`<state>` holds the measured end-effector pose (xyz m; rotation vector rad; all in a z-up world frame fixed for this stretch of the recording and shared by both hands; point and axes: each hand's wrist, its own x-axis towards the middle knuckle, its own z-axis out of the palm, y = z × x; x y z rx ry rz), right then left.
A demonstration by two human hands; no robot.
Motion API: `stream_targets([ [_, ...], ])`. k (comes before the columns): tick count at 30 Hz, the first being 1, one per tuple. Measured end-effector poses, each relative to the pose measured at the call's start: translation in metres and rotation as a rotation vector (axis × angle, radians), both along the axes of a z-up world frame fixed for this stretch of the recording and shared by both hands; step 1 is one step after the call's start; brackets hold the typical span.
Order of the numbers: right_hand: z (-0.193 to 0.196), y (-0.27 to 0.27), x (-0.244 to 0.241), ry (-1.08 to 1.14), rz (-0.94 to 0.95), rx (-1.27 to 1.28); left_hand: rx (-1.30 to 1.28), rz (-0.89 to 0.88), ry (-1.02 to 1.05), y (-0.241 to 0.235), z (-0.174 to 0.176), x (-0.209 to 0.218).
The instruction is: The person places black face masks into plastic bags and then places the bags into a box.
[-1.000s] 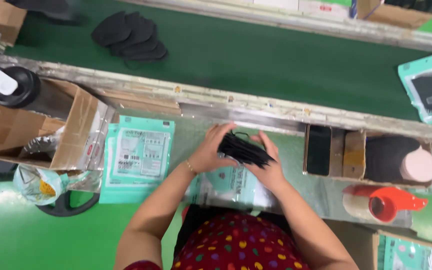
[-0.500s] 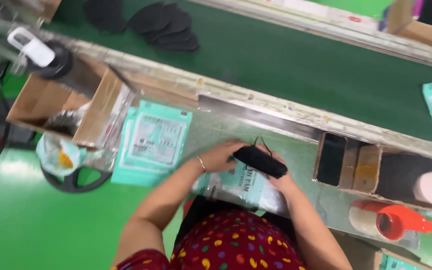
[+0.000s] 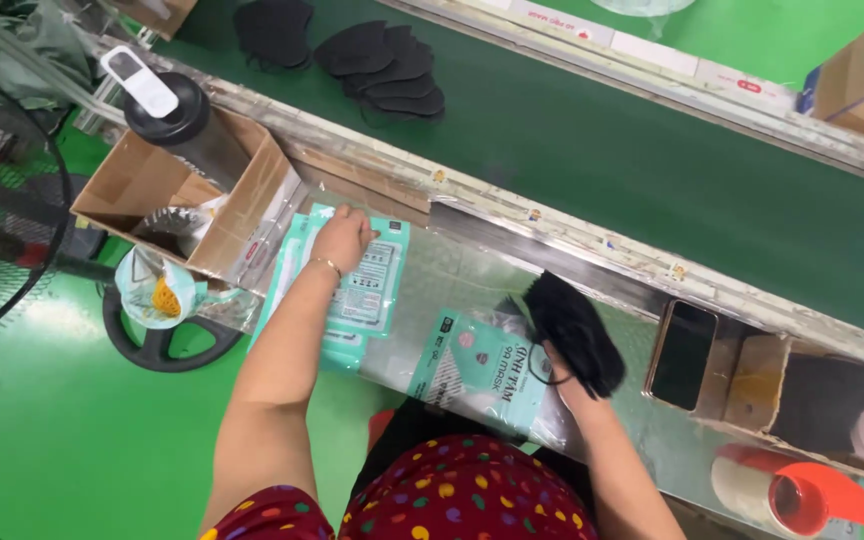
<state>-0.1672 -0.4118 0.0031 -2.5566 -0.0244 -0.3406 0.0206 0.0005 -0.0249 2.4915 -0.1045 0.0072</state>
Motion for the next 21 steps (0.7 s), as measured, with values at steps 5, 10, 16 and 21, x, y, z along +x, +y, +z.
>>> stream_targets([
  [5, 0.031, 0.001, 0.000, -0.143, 0.275, 0.228, -0.060, -0.222, -0.279, -0.067, 0.006, -0.018],
  [10, 0.052, 0.011, 0.008, 0.403, 0.092, 0.680, -0.048, -0.773, -0.388, -0.159, 0.060, -0.085],
  [16, 0.021, -0.003, 0.009, 0.208, -0.190, 0.789, -0.005, -0.982, -0.501, -0.167, 0.096, -0.105],
  [21, 0.011, 0.010, -0.004, 0.300, 0.069, 0.831, -0.179, -0.828, -0.599, -0.178, 0.124, -0.099],
])
